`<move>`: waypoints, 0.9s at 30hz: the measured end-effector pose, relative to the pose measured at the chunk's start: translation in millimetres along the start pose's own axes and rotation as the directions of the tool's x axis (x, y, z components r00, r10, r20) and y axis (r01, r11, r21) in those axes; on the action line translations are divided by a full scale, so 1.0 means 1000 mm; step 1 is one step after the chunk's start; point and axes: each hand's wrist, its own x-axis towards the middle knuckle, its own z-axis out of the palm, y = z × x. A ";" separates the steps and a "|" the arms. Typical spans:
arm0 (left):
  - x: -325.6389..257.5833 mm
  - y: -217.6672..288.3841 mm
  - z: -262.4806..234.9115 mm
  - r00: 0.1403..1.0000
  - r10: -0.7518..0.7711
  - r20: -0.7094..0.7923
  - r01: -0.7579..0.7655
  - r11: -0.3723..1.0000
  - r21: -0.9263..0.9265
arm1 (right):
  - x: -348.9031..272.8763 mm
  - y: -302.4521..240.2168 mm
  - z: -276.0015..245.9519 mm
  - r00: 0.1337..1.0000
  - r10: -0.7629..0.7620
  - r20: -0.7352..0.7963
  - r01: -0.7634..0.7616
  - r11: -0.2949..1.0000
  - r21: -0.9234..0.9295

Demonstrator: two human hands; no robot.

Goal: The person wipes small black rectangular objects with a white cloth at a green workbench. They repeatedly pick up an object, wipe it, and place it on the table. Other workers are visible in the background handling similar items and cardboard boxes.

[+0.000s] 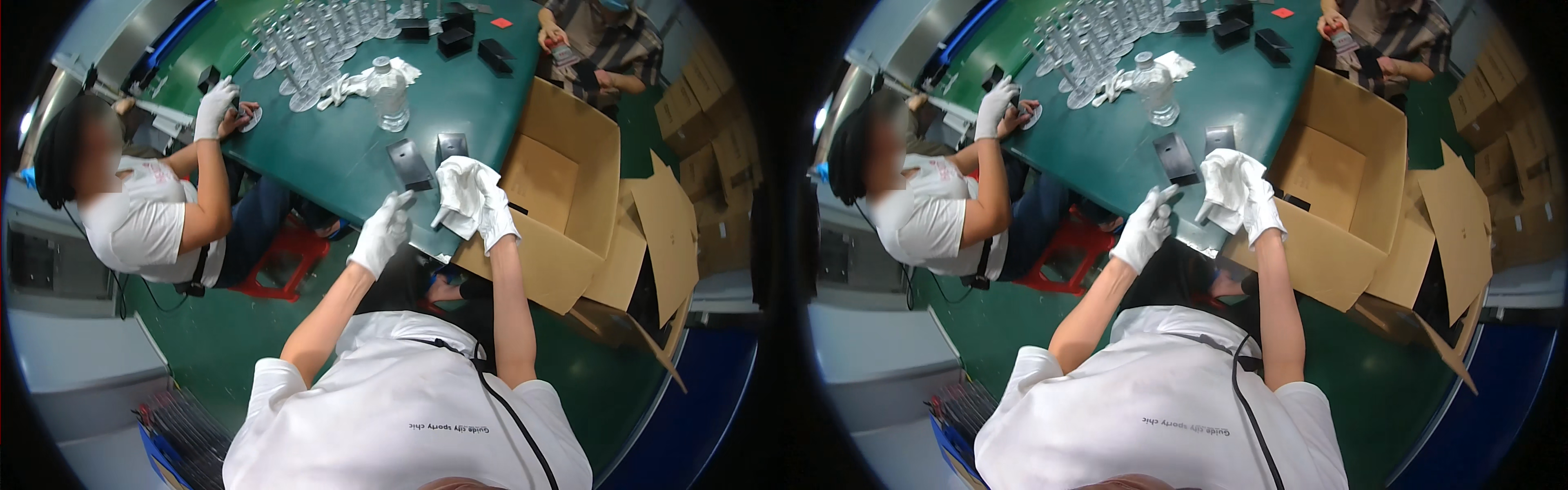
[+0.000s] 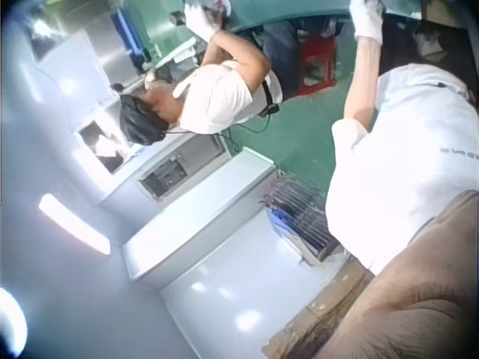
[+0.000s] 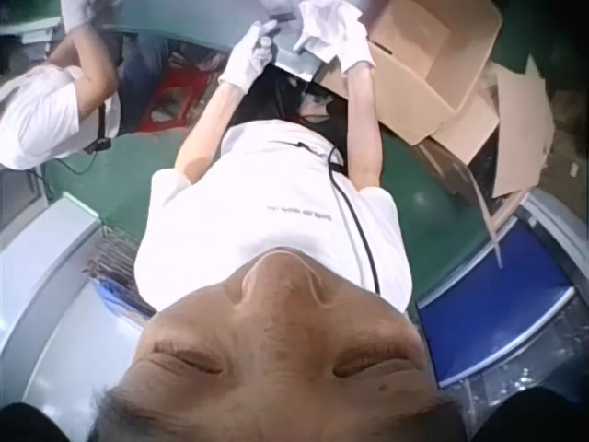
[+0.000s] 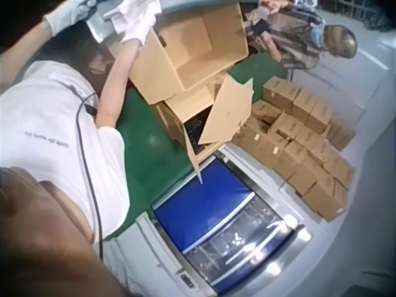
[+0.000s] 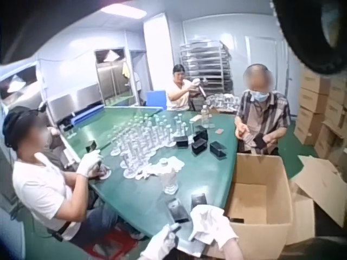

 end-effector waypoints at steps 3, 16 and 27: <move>0.020 0.006 0.028 0.984 -0.148 0.101 0.174 0.924 -0.339 | 0.015 0.003 0.004 0.993 -0.006 0.114 -0.003 0.997 0.073; 0.042 -0.020 0.032 0.740 0.666 -0.091 -0.256 0.404 0.878 | -0.023 0.021 0.021 0.909 0.094 0.407 -0.336 0.742 0.580; 0.035 -0.003 0.018 0.783 0.621 0.023 -0.059 0.037 0.998 | -0.085 -0.017 -0.005 0.947 0.245 0.209 -0.158 0.919 -0.362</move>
